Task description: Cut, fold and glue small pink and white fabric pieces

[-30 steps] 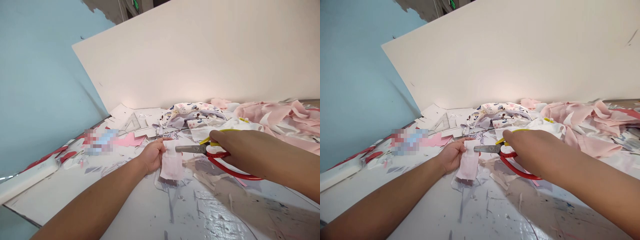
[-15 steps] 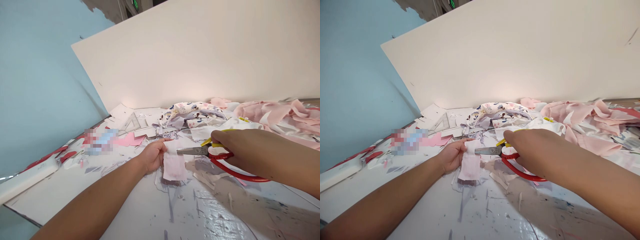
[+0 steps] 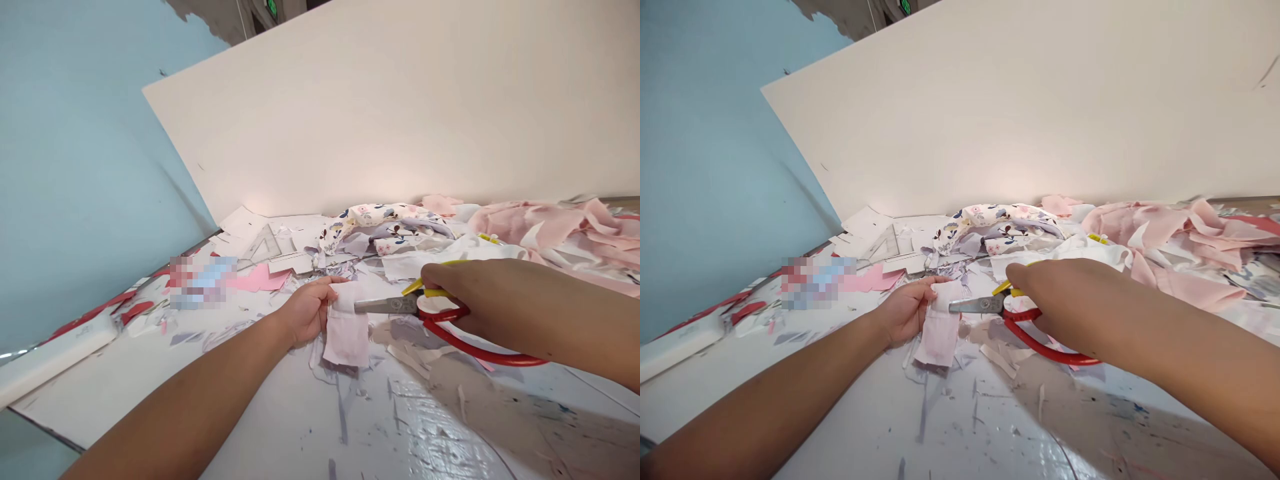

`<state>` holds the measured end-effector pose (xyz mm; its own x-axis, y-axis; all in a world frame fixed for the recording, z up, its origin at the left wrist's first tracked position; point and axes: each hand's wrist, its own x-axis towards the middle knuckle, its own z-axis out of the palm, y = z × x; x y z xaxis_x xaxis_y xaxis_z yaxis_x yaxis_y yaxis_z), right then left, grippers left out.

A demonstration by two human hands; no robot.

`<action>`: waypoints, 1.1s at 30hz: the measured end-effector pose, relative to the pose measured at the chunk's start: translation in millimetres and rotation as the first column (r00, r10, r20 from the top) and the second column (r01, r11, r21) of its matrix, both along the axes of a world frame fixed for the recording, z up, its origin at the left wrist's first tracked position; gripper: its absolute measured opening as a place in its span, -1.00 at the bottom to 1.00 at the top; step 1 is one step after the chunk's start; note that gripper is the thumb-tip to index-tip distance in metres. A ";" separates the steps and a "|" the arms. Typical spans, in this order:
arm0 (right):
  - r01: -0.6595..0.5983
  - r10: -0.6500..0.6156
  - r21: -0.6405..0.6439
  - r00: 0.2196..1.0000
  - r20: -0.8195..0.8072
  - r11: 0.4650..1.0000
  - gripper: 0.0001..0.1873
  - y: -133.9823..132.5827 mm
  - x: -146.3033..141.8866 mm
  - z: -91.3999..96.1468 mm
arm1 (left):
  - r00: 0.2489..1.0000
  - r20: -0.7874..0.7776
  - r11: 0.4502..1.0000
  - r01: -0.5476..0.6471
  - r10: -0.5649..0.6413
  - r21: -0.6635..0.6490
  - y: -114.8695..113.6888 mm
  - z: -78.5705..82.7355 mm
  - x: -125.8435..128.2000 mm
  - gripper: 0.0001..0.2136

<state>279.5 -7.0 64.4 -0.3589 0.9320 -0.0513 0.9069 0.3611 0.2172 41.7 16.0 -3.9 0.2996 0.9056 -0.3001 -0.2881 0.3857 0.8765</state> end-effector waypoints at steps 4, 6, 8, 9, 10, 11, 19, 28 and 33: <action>0.006 -0.006 0.006 1.000 -0.013 1.000 -0.77 -0.9 -1.0 2.4 | 1.000 -0.016 1.000 0.001 -0.001 0.005 -0.3 -0.3 0.3 -0.59; 0.022 -0.022 0.034 1.000 -0.008 0.999 -0.78 -1.4 -2.1 4.2 | 1.000 -0.027 1.000 0.004 -0.004 0.002 -0.5 -1.2 -0.7 -0.59; 0.033 -0.033 0.040 0.999 -0.007 0.999 -0.80 -1.0 -2.6 4.3 | 0.999 -0.036 1.000 0.012 -0.012 0.000 -0.6 -2.1 -1.9 -0.59; 0.036 -0.036 0.039 0.999 -0.008 0.999 -0.80 -0.3 -2.5 3.6 | 0.999 -0.039 1.000 0.016 -0.016 0.000 -0.5 -2.5 -2.5 -0.58; 0.036 -0.035 0.039 0.999 -0.012 0.999 -0.80 0.5 -2.1 2.5 | 0.999 -0.040 1.000 0.020 -0.020 0.001 -0.5 -2.6 -2.8 -0.58; 0.037 -0.036 0.040 0.999 -0.017 0.999 -0.80 1.5 -1.6 1.2 | 0.999 -0.040 1.000 0.024 -0.024 0.002 -0.5 -2.6 -3.1 -0.57; 0.038 -0.037 0.032 0.999 -0.035 0.999 -0.77 5.5 0.7 0.1 | 0.992 -0.071 0.993 0.106 -0.102 0.054 -3.0 1.2 -2.8 -0.48; 0.009 -0.005 0.095 0.999 -0.041 0.995 -0.76 8.2 4.4 -1.2 | 0.986 -0.101 0.989 0.140 -0.135 0.047 -5.6 5.1 -0.9 -0.47; 0.006 -0.001 0.112 0.999 -0.041 0.994 -0.74 8.0 6.5 -1.0 | 0.982 -0.093 0.986 0.166 -0.163 0.028 -3.8 4.8 -2.7 -0.47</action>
<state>286.0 1.0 63.4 -0.3554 0.9322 0.0686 0.9169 0.3335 0.2192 39.0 12.1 0.9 0.4188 0.8569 -0.3007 -0.1428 0.3892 0.9100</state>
